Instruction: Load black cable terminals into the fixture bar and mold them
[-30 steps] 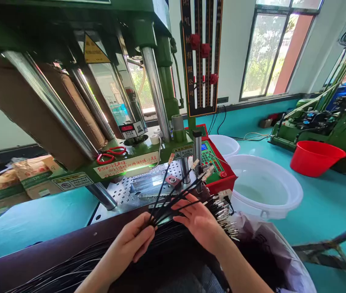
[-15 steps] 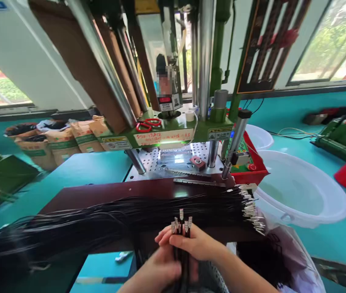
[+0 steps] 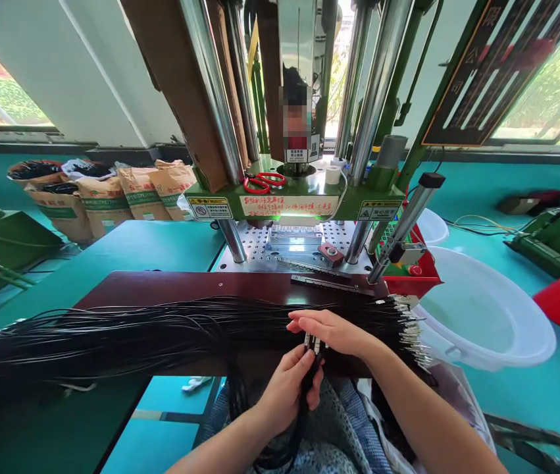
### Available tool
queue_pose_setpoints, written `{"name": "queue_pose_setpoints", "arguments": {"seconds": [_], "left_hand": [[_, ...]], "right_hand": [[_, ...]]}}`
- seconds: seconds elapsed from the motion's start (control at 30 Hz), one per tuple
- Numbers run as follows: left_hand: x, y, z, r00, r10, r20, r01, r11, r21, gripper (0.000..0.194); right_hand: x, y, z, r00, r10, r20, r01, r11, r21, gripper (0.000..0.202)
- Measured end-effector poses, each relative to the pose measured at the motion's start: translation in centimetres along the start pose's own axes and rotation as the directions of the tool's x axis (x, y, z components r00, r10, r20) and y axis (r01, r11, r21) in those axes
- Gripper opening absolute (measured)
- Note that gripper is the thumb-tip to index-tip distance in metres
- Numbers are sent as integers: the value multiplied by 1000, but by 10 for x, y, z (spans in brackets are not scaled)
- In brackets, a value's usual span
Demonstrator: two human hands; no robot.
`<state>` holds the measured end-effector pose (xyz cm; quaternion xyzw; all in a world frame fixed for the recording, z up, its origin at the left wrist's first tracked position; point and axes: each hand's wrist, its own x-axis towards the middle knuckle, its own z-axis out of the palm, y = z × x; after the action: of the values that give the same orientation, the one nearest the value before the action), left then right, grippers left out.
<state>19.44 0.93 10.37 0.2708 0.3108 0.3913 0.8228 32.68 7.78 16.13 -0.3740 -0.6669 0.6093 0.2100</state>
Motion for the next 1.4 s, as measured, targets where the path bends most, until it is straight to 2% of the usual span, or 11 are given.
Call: {"name": "queue_pose_setpoints", "arguments": {"seconds": [0.23,0.5,0.63,0.83,1.03,1.13,1.2,1.23,1.3,1.33,1.4], "left_hand": [[6,9,8,998,42,36,-43,999,34,39],[11,14,5,991,134,24,-136,986,93,35],[11,10,0,992,113,53,-115,993,34,32],[11,19,10,994,99,38,-95,992,-84,35],[11,25,14,998,17,62,-7,987,-162,45],[14,28,9,998,32,57,-24,990,-140,45],[16,35,3,997,75,18,-73,993,-90,44],[16,40,-1,995,103,-11,-103,992,-71,44],[15,51,-10,982,170,-78,-175,983,-58,41],[14,56,-14,974,199,-110,-207,976,-64,40],[10,64,-21,959,238,-153,-254,963,-90,38]], "right_hand": [[-1,0,0,999,-32,34,37,988,-151,47],[4,6,-6,988,-148,51,140,981,134,45],[3,0,-3,991,-115,62,111,992,62,44],[4,-16,-3,987,-50,154,63,995,-79,47],[8,-21,11,994,-7,110,29,980,-196,46],[16,-23,13,992,-71,108,99,955,-281,45],[26,-21,3,985,-152,88,174,898,-403,44],[31,-18,-6,987,-155,35,150,837,-527,43],[40,-10,-31,979,-99,-178,-81,614,-785,38],[42,-4,-44,944,-55,-326,-273,427,-862,35],[42,7,-67,873,-13,-487,-472,224,-853,29]]}}
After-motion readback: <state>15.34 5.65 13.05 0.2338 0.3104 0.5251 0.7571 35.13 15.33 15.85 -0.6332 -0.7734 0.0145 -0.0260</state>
